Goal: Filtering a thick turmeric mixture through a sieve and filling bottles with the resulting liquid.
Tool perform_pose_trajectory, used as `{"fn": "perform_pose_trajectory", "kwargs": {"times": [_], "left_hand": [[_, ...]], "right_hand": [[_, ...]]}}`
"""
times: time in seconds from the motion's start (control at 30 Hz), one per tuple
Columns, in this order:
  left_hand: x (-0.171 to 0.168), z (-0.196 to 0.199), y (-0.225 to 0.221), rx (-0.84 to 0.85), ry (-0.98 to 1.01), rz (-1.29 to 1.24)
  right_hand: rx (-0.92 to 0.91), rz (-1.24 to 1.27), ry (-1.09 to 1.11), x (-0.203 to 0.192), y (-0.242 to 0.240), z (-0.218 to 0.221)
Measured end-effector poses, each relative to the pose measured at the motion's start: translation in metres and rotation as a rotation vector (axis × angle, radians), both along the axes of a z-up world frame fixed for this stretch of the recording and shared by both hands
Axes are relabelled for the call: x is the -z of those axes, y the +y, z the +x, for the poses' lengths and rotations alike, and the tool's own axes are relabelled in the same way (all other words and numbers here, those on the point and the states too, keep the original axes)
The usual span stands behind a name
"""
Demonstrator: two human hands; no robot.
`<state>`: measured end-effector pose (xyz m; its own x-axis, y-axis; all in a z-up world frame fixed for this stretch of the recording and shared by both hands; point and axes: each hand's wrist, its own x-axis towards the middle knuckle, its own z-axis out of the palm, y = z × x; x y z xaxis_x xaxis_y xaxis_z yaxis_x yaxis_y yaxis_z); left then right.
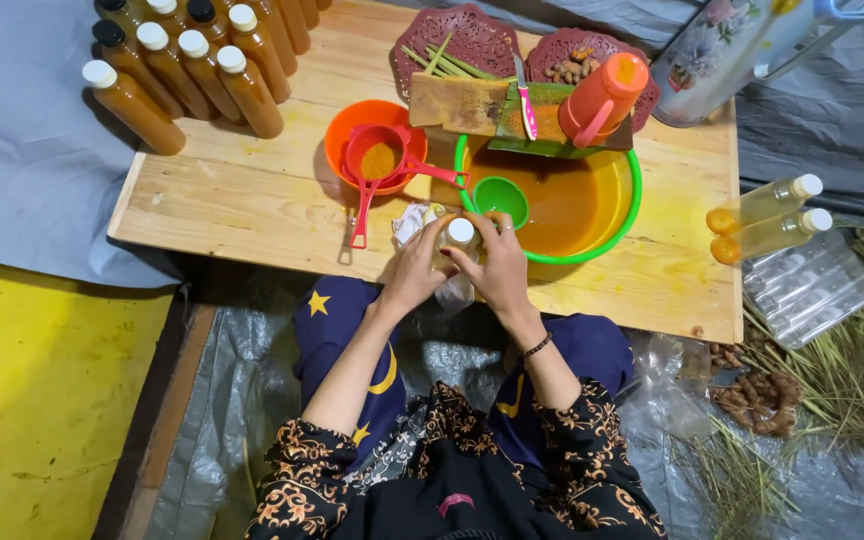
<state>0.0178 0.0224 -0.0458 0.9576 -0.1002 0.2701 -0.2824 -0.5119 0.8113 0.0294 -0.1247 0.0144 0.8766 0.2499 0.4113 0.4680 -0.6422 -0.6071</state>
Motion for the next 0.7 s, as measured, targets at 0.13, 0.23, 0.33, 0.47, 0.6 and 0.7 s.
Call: {"fn": "perform_pose_trajectory", "kwargs": {"times": [0.13,0.23,0.33,0.47,0.6,0.7], "left_hand": [[0.000,-0.002,-0.001,0.037,0.042,-0.042],[-0.011,-0.006,-0.008,0.007,0.039,-0.056],[-0.018,-0.006,-0.017,-0.037,0.010,-0.127],[-0.006,-0.002,-0.023,-0.142,0.055,-0.149],[0.001,0.002,-0.021,-0.097,0.064,-0.163],[0.014,0.006,-0.016,-0.070,0.076,-0.172]], "right_hand": [[-0.022,0.005,-0.089,-0.004,0.001,0.001],[-0.033,0.029,-0.108,-0.013,0.004,-0.005],[0.060,-0.197,-0.159,-0.023,0.008,-0.008],[0.052,-0.313,-0.197,-0.022,0.009,-0.004],[-0.010,-0.375,-0.187,-0.026,0.006,0.001],[-0.047,-0.445,-0.243,-0.022,0.004,0.006]]}}
